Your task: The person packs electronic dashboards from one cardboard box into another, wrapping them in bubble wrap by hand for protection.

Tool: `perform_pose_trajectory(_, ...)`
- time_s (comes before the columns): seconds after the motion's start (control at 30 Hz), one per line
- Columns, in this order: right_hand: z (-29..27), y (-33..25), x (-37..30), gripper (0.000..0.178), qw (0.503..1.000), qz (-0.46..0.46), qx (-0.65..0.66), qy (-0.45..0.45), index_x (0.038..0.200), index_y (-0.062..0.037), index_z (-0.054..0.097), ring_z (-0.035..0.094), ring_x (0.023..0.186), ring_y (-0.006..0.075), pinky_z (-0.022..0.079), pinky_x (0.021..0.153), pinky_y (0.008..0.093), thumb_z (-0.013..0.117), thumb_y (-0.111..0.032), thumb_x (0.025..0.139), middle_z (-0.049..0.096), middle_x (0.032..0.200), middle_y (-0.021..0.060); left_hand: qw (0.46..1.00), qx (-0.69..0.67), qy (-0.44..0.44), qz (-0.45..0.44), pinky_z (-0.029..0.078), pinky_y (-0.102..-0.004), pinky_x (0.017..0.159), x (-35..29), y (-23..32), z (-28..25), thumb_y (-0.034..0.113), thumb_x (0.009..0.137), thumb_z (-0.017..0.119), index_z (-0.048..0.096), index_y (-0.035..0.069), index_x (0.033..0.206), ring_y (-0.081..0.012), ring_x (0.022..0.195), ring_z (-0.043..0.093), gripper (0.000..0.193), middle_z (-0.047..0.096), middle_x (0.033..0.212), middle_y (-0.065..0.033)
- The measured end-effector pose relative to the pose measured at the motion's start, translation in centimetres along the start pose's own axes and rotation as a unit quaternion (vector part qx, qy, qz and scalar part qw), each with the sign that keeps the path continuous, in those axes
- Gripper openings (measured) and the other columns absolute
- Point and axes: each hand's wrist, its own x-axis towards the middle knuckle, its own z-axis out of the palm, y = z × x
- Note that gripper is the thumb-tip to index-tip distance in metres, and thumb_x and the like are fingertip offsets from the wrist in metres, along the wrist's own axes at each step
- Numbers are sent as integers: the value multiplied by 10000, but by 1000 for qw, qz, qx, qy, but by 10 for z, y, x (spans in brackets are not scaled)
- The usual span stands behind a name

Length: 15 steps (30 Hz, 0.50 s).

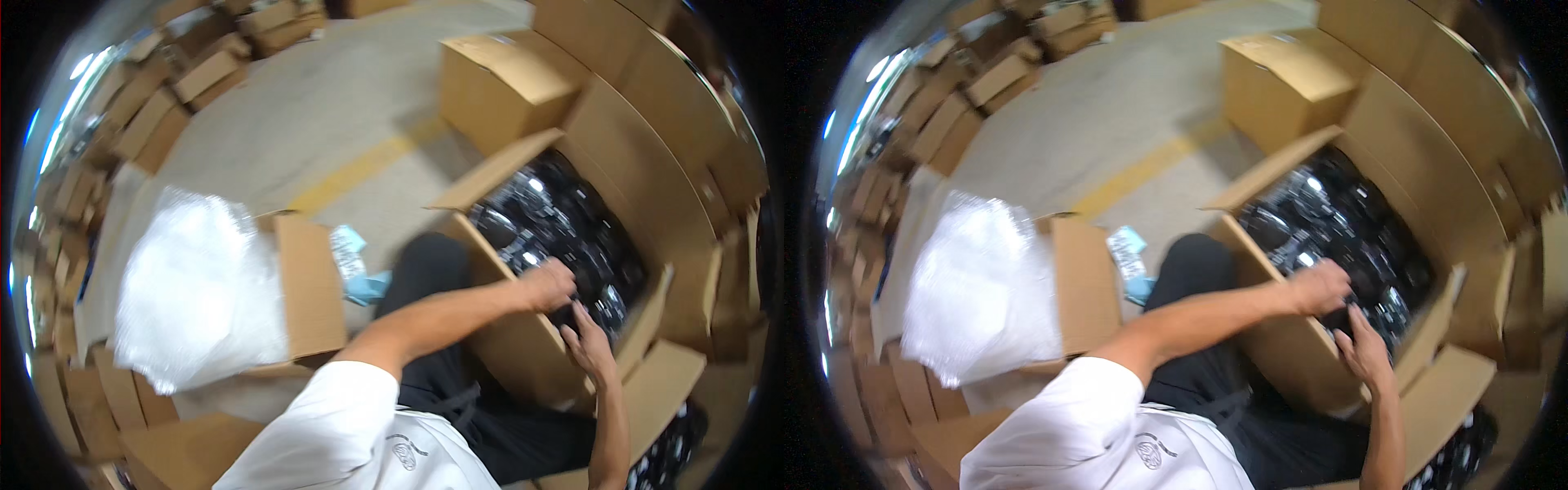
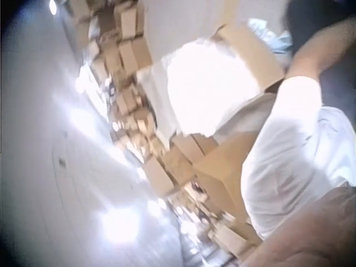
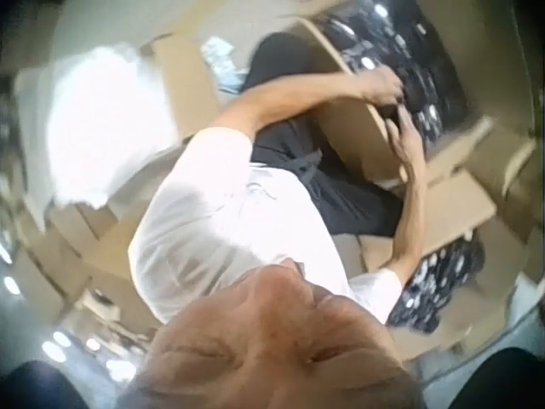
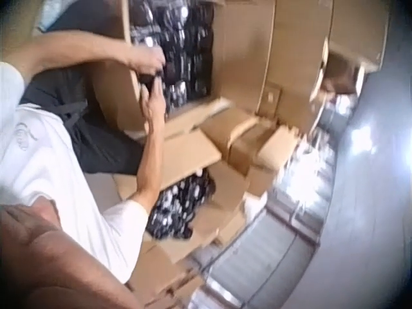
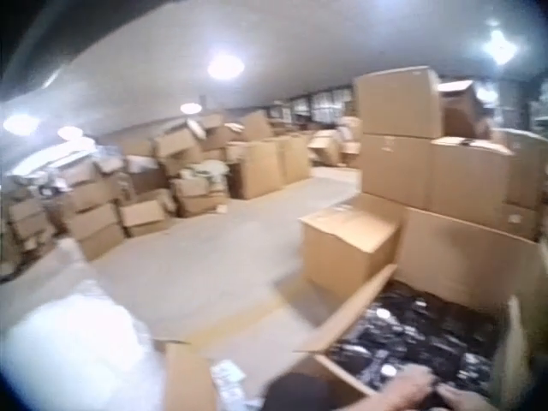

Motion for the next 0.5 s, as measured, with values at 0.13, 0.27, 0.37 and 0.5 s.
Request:
perform_pose_trajectory(0.13,-6,-2,0,600,998,60,5,-1,1408,58,481,480,1333,406,387,1116,413,646,-269,932,466,1462,275,984,24,147,95,461,-441,952,-30,50,-61,250,771,760,642,61,926,-318,1089,582,271,620,1013,-121)
perform_pose_trajectory(0.27,-14,-26,6,628,999,30,23,-14,1423,48,468,472,1343,402,377,1129,409,682,-236,905,430,1497,262,958,103,261,-66,492,-432,920,-134,41,-202,162,800,716,677,30,1017,-359,1050,615,257,652,1088,-165)
perform_pose_trajectory(0.37,-25,-24,-2,637,998,42,32,-24,1422,47,468,461,1353,401,374,1132,414,693,-229,894,426,1503,256,874,194,203,-397,478,-465,889,-267,15,-282,197,871,607,697,22,1084,-373,979,612,290,665,1038,-186)
perform_pose_trajectory(0.5,-24,-20,-6,614,998,42,23,-34,1403,55,483,464,1348,406,370,1135,417,683,-225,894,438,1489,266,672,587,182,-413,439,-475,994,-409,40,-372,172,825,682,668,18,1162,-390,1126,588,371,643,1180,-226)
